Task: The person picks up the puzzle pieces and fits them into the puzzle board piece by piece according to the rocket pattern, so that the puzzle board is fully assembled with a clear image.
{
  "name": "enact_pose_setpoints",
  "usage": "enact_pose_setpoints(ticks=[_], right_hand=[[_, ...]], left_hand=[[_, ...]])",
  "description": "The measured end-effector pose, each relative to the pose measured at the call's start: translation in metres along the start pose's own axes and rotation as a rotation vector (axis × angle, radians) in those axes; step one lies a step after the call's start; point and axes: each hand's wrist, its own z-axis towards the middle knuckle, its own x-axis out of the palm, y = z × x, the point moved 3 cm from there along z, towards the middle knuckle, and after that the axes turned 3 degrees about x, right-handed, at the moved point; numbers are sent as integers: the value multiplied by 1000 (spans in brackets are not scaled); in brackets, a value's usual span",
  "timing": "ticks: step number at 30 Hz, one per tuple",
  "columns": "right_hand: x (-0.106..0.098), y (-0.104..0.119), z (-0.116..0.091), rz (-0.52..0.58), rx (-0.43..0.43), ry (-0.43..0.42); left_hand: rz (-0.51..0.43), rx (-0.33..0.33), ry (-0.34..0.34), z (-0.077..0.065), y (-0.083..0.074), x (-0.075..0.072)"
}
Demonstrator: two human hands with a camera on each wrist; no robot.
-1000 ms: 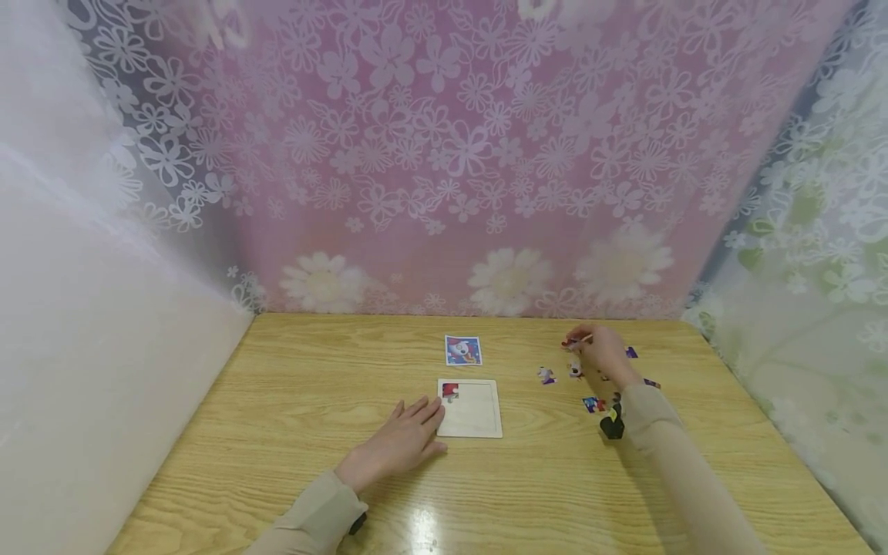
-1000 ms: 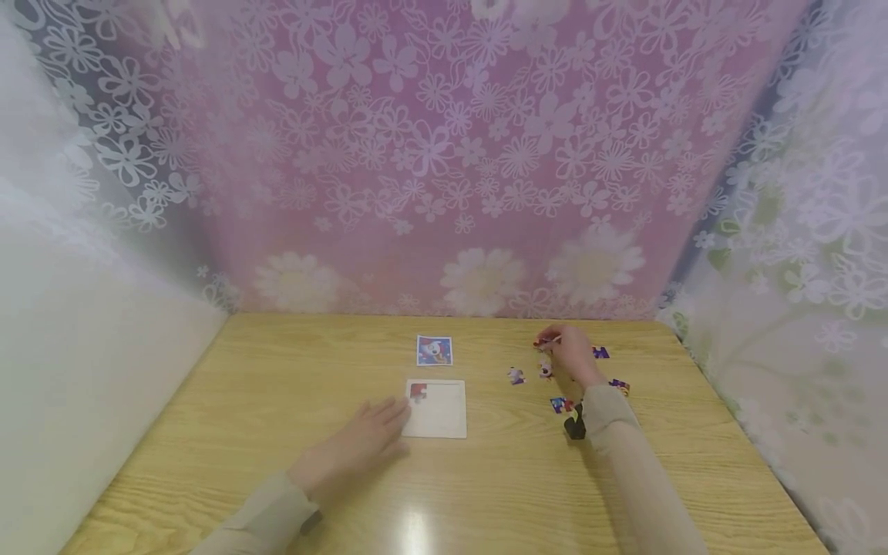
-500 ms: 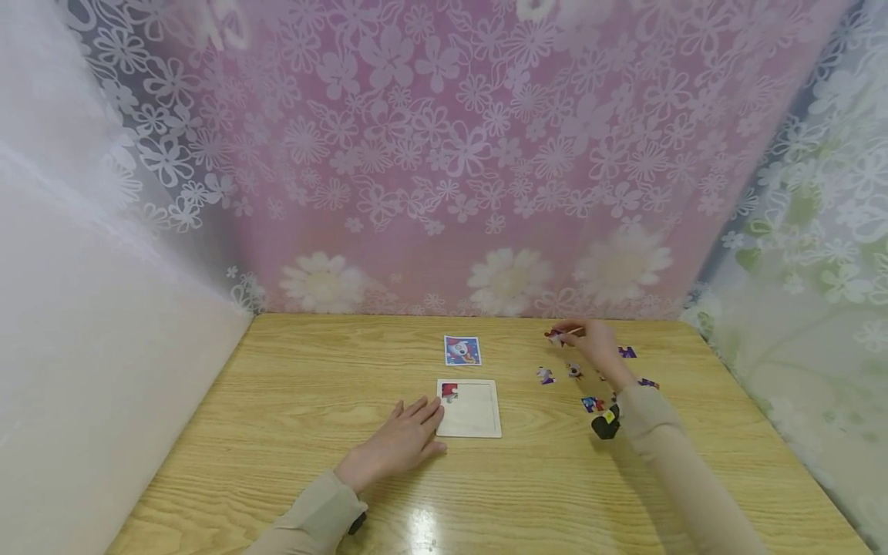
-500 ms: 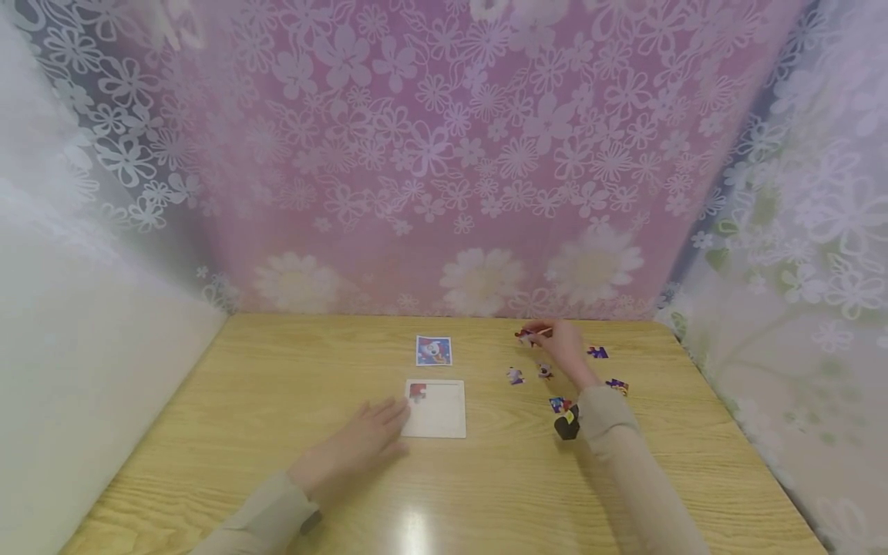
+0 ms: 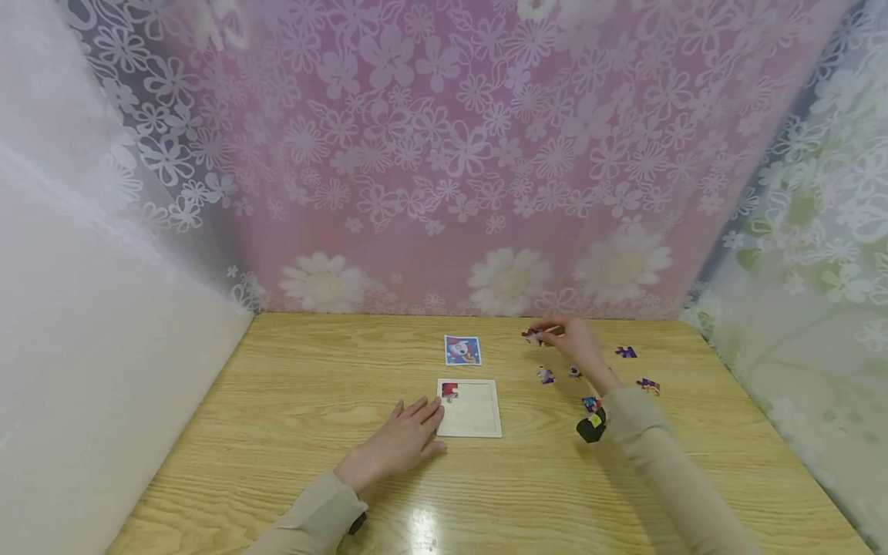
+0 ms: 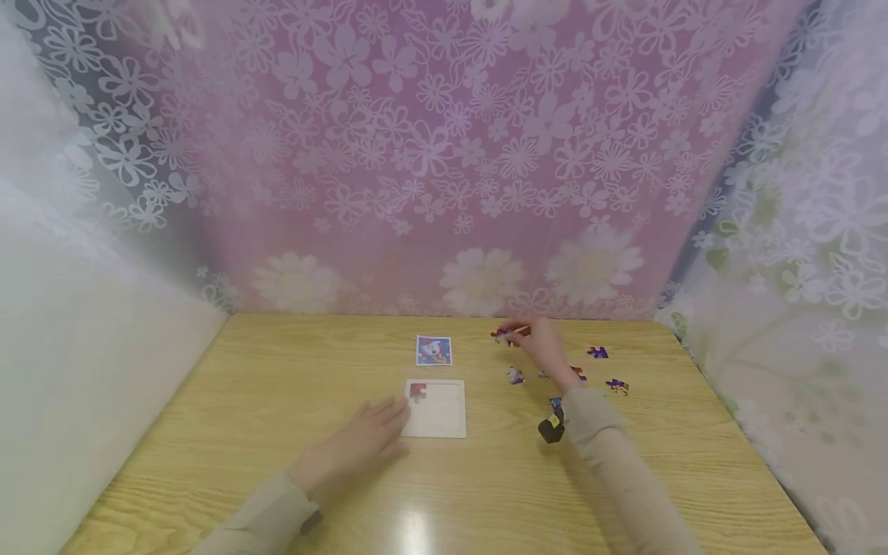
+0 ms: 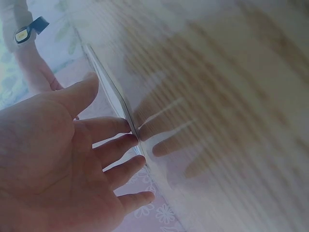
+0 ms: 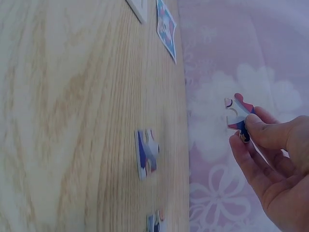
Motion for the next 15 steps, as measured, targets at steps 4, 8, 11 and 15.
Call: enact_pose_setpoints(ticks=[4, 8, 11, 15], right_hand=[[10, 10, 1, 4, -43, 13], [20, 20, 1, 11, -58, 46], [29, 28, -1, 31, -71, 69], [41, 37, -4, 38, -96, 101]], left_hand=[[-3, 1, -3, 0, 0, 0], [-5, 2, -4, -1, 0, -1], [-7, 3, -2, -1, -1, -2], [-6, 3, 0, -1, -1, -2]])
